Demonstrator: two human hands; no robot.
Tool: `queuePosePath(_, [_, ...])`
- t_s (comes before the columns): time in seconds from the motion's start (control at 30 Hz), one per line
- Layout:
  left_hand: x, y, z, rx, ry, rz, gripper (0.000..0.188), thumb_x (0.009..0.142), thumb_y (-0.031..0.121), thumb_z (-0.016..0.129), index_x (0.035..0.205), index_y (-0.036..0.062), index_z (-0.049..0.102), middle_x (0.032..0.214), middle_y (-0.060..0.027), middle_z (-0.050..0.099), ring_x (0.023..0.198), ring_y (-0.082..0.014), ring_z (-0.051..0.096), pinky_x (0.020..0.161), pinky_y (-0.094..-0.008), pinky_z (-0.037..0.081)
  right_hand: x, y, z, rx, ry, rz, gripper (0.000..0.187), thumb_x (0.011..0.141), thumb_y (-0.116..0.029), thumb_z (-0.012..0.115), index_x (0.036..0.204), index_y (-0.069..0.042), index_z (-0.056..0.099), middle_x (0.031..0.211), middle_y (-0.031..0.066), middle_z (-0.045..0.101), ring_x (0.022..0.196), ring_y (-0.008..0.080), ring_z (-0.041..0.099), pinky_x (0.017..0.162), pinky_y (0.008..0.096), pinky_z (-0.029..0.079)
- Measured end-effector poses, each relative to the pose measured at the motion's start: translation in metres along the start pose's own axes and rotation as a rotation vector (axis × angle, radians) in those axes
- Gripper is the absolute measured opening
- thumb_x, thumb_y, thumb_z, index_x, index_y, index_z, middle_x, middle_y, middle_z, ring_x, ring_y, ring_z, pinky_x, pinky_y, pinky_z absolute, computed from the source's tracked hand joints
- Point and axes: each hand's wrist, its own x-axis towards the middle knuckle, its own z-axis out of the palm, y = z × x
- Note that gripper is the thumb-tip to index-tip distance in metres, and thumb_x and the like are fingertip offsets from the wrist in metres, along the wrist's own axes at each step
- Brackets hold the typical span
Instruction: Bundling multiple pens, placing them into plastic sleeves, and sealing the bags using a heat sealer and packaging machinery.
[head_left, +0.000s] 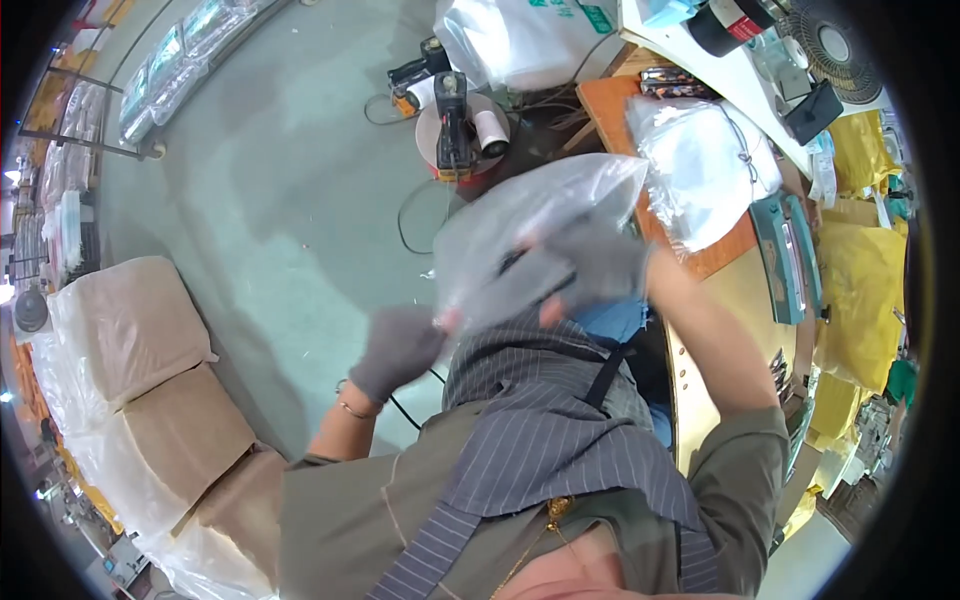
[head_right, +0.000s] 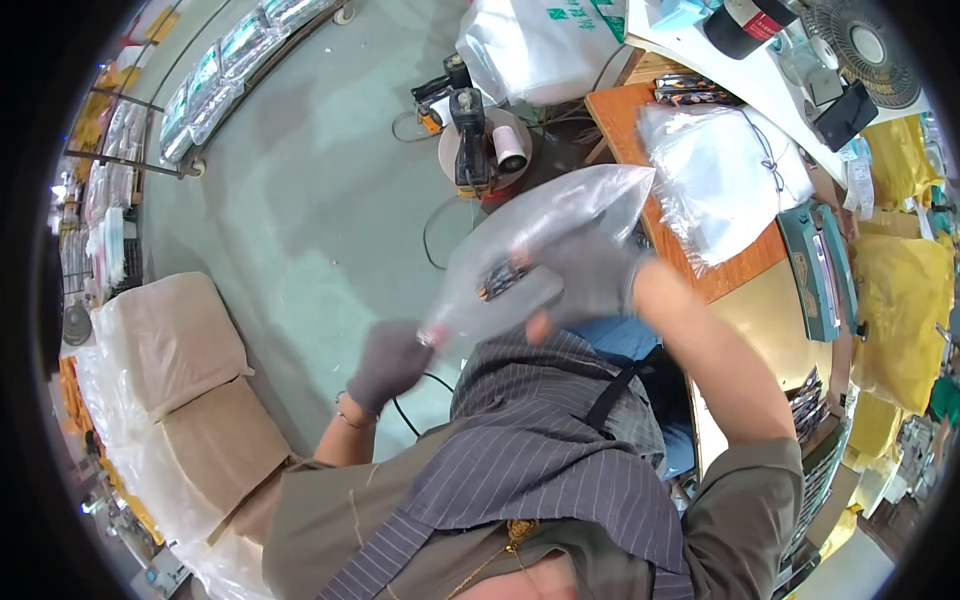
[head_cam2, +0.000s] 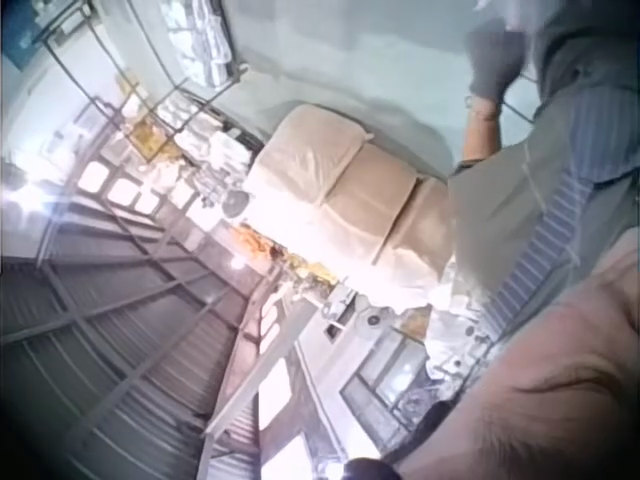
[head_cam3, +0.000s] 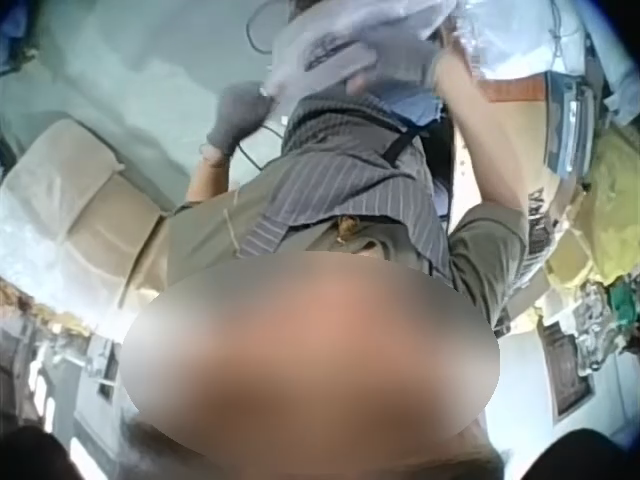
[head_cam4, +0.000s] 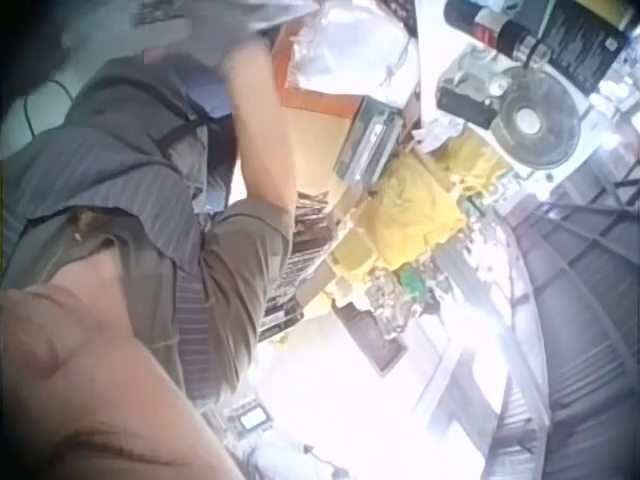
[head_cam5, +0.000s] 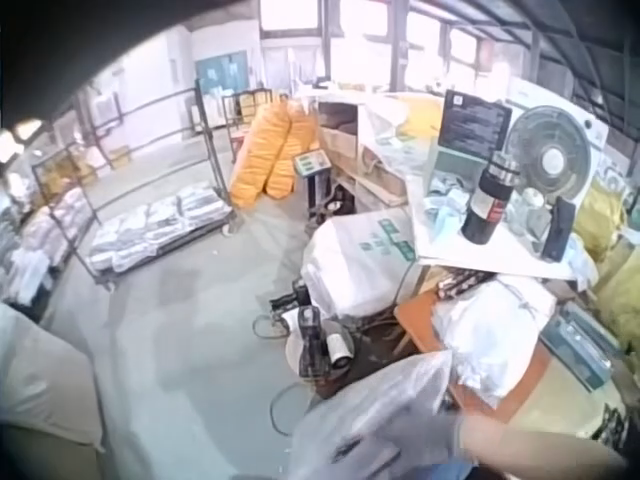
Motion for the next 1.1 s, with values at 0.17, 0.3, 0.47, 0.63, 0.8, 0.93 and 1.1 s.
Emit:
queuePosePath(0.17, [-0.016,0.032,0.013,-0.308,-0.355,0.382,0.018,0.082,0.024,0.056,0.070,0.0109,0.057,0.062,-0.0106,0.054,0.057,-0.0337,0.052,0.050,-0.0431,0.039,-0.078,0.038,0.104,-0.279,0.210,0.070,0.037,0.070,-0.025,0.064,0.101,-0.005,0.064,0.101,0.0159,0.062,0.100,0.0356,0.056,0.091,0.0448,0.041])
queuePosePath(0.3, [-0.016,0.034,0.011,-0.414,-0.312,0.339,0.013,0.079,0.021,0.058,0.072,0.0106,0.055,0.064,-0.0098,0.053,0.058,-0.0321,0.052,0.050,-0.0418,0.039,-0.097,0.036,0.076,-0.277,0.279,0.182,0.022,0.069,-0.009,0.058,0.090,-0.004,0.064,0.093,0.0151,0.063,0.092,0.0343,0.057,0.085,0.0424,0.044])
queuePosePath(0.47, [0.010,-0.004,-0.028,-0.455,0.202,0.086,0.016,0.080,0.011,0.055,0.067,0.0034,0.060,0.058,-0.0092,0.058,0.048,-0.0224,0.054,0.048,-0.0339,0.043,-0.063,0.028,0.037,-0.304,0.625,0.063,0.026,0.061,-0.004,0.057,0.086,-0.007,0.063,0.073,0.0109,0.056,0.074,0.0305,0.057,0.065,0.0387,0.047])
queuePosePath(0.63, [0.045,-0.011,-0.049,-0.692,0.374,-0.285,0.046,0.092,0.027,0.047,0.060,-0.0033,0.060,0.048,-0.0004,0.046,0.047,-0.0092,0.038,0.045,-0.0309,0.026,-0.032,0.009,0.009,-0.344,0.293,0.328,0.013,0.066,-0.014,0.059,0.077,-0.012,0.066,0.076,0.0098,0.064,0.073,0.0296,0.062,0.066,0.0422,0.048])
queuePosePath(0.8, [0.040,-0.038,-0.071,-0.589,0.136,-0.421,0.042,0.092,0.030,0.054,0.064,0.0002,0.044,0.056,-0.0042,0.041,0.049,-0.0119,0.044,0.048,-0.0290,0.043,-0.048,0.013,0.028,-0.260,0.749,-0.072,0.036,0.069,-0.031,0.068,0.098,-0.012,0.061,0.100,0.0096,0.060,0.102,0.0263,0.054,0.087,0.0395,0.043])
queuePosePath(0.93, [0.067,0.032,-0.121,0.332,0.289,-0.210,0.055,0.087,0.042,0.057,0.112,-0.0066,0.056,0.098,-0.0243,0.060,0.092,-0.0272,0.058,0.086,-0.0340,0.046,-0.120,0.020,0.037,-0.211,0.948,0.123,0.040,0.070,-0.034,0.069,0.100,-0.010,0.057,0.107,0.0114,0.056,0.108,0.0275,0.049,0.090,0.0394,0.039])
queuePosePath(1.1, [0.136,0.092,-0.112,0.004,0.413,0.112,0.040,0.089,0.033,0.055,0.097,-0.0064,0.057,0.080,-0.0124,0.054,0.074,-0.0204,0.053,0.073,-0.0324,0.047,-0.290,0.065,0.092,-0.015,1.163,0.929,0.057,0.077,-0.040,0.066,0.120,-0.006,0.050,0.119,0.0183,0.052,0.113,0.0366,0.047,0.094,0.0434,0.039])
